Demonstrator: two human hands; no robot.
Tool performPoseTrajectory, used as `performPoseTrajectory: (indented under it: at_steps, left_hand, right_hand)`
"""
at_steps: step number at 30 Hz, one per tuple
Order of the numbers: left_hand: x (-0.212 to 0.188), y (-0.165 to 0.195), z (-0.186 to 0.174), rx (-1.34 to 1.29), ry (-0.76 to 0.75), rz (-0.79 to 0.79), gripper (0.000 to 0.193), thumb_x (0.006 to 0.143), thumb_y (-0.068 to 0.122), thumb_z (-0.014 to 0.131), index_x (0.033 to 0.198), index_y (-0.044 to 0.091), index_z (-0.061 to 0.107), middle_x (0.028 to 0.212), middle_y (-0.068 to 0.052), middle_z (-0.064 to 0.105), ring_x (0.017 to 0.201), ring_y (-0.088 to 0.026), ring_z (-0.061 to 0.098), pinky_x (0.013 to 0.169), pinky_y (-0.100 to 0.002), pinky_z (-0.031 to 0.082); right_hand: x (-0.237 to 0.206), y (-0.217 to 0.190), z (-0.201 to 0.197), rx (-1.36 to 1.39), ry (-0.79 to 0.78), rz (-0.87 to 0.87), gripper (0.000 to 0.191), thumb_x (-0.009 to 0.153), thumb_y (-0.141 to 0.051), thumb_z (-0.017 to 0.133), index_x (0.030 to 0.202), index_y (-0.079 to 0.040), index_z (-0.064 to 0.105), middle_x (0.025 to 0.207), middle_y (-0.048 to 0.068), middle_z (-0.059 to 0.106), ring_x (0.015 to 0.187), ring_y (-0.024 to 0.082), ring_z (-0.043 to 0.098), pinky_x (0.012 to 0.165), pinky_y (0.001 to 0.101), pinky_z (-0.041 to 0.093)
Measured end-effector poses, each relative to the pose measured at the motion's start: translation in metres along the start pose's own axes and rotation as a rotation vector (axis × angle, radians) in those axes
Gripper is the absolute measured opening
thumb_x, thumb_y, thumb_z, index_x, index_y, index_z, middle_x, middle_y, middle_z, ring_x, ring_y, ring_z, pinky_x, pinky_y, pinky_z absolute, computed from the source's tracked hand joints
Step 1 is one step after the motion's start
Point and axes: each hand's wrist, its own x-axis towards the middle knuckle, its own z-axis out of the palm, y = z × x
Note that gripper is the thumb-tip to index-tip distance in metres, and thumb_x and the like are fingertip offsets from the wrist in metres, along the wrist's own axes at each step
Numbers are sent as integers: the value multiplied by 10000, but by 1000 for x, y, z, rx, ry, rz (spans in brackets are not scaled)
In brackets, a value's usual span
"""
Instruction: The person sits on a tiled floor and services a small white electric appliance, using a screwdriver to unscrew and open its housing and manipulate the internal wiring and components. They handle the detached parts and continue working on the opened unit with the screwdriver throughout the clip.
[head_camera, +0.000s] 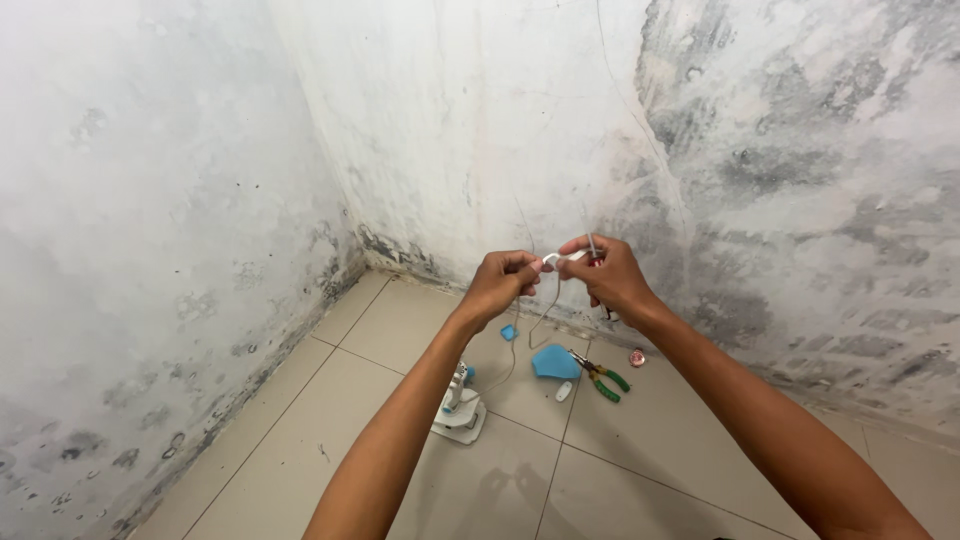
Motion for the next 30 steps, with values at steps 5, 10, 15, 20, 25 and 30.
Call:
performPoseTrajectory:
  at_steps: [5, 10, 15, 20, 25, 30]
  left_hand:
    - [-15, 15, 6, 281, 51, -5, 253, 999, 259, 603, 983, 57, 754, 743, -3, 637, 678, -108, 533, 653, -309, 488]
    - [-22, 27, 9, 403, 53, 16, 317, 1026, 306, 552, 917, 77, 742, 709, -29, 560, 661, -138, 468, 619, -334, 422]
    - [-22, 31, -1, 428, -40, 119, 322, 1017, 328, 555, 879, 85, 715, 707, 5, 547, 701, -137, 469, 658, -318, 430]
    - [-20, 27, -14, 382, -159, 72, 334, 1055, 344, 549, 960, 91, 745, 707, -35, 475, 766, -143, 489, 753, -318, 453]
    - [-15, 22, -14, 408, -175, 106, 288, 1022, 310, 567, 1004, 79, 738, 794, 27, 628, 795, -113, 554, 740, -324, 475]
    - [-16, 24, -11, 411, -89, 60, 250, 1014, 274, 627, 998, 42, 718, 701, 0, 543, 673, -122, 458, 618, -332, 418]
  right_hand:
    - [-12, -4, 8, -376, -6, -41, 288, 871, -319, 817, 1051, -95, 788, 688, 144, 687, 483, 100, 495, 470, 302, 384]
    - [-19, -7, 10, -447, 99, -476, 178, 858, -238, 806, 978, -107, 792, 814, 31, 696, 582, 98, 525, 525, 287, 451]
    - [-24, -15, 8, -432, 66, -498, 126, 869, -179, 778, 962, -94, 774, 807, -16, 719, 546, 103, 513, 500, 298, 434]
    - [-26, -18, 4, -467, 10, -545, 127, 884, -180, 769, 980, -100, 792, 748, 22, 690, 527, 108, 517, 481, 302, 437]
    - [-24, -15, 3, -493, -9, -624, 127, 898, -188, 765, 916, -61, 768, 793, 27, 698, 552, 121, 557, 495, 299, 461]
    - [-22, -12, 2, -555, 22, -638, 131, 884, -180, 766, 888, -49, 756, 804, 38, 705, 561, 135, 601, 502, 293, 498]
